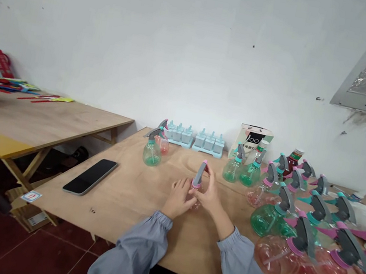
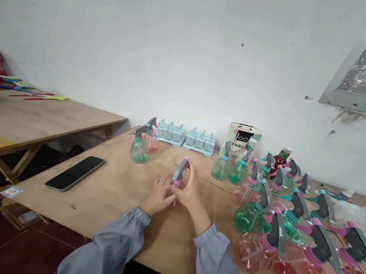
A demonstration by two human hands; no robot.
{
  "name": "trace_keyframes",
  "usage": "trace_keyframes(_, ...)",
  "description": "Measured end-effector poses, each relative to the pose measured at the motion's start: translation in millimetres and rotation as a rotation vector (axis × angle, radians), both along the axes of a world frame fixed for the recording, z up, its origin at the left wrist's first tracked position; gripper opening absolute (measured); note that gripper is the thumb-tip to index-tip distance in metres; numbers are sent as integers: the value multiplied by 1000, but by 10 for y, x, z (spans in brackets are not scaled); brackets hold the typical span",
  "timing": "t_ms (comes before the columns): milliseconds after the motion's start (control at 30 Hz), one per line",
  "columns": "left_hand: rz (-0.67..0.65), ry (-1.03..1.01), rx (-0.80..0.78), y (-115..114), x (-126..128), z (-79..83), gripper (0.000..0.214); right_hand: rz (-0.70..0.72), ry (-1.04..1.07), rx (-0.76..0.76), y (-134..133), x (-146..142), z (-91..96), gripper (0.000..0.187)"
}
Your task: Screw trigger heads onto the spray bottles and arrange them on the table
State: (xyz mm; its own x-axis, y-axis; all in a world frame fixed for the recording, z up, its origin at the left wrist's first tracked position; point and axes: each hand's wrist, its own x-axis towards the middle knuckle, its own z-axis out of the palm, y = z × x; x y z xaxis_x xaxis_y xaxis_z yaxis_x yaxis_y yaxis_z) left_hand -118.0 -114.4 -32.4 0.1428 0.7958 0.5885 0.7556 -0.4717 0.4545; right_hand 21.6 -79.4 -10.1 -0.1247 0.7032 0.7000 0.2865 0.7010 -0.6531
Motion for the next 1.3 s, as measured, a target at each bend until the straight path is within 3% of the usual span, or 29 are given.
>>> trace_keyframes(67, -2, 20, -3, -15, 41, -1, 38, -30, 29, -55, -18, -6, -10, 95)
trace_keyframes(167, -40, 47, -4, -45, 66, -11, 42, -75, 86, -132, -7, -8, -38, 75)
trace_keyframes(300, -31, -58, 81, -21, -101, 50, 56, -84, 158, -153, 28, 37, -48, 68)
trace_keyframes(400, 186, -273, 272, 129, -411, 181, 51, -118, 224, -136, 47, 118, -41, 63)
trace_keyframes(500, 464, -434, 387, 375, -784, 333, 48, -169, 278, -102, 32, 198, -38, 45)
trace_keyframes(567, 638, -490, 328, 541, -1006, 406, 58, -189, 260, -79, 0, 236, -38, 37)
trace_keyframes(633, 776, -493, 167, 680, -1175, 439, 79, -167, 204, -51, -37, 260, -36, 39)
trace_keyframes(767, 836, -415, -86, 881, -1349, 428, 108, -118, 109, -34, -70, 283, -26, 48)
trace_keyframes(900, 773, -325, -147, 1024, -1378, 423, 100, -246, 49, -14, -34, 312, -27, 34)
trace_keyframes(1033, 786, -218, -180, 1042, -1306, 368, 80, -237, -52, 11, -17, 347, -35, 43)
trace_keyframes(1167, 766, -164, -158, 929, -1090, 222, 72, -281, -73, 21, -39, 350, -23, 34)
trace_keyframes(1300, 707, -113, -145, 804, -766, 135, 77, -337, -114, 59, -60, 377, 18, 26)
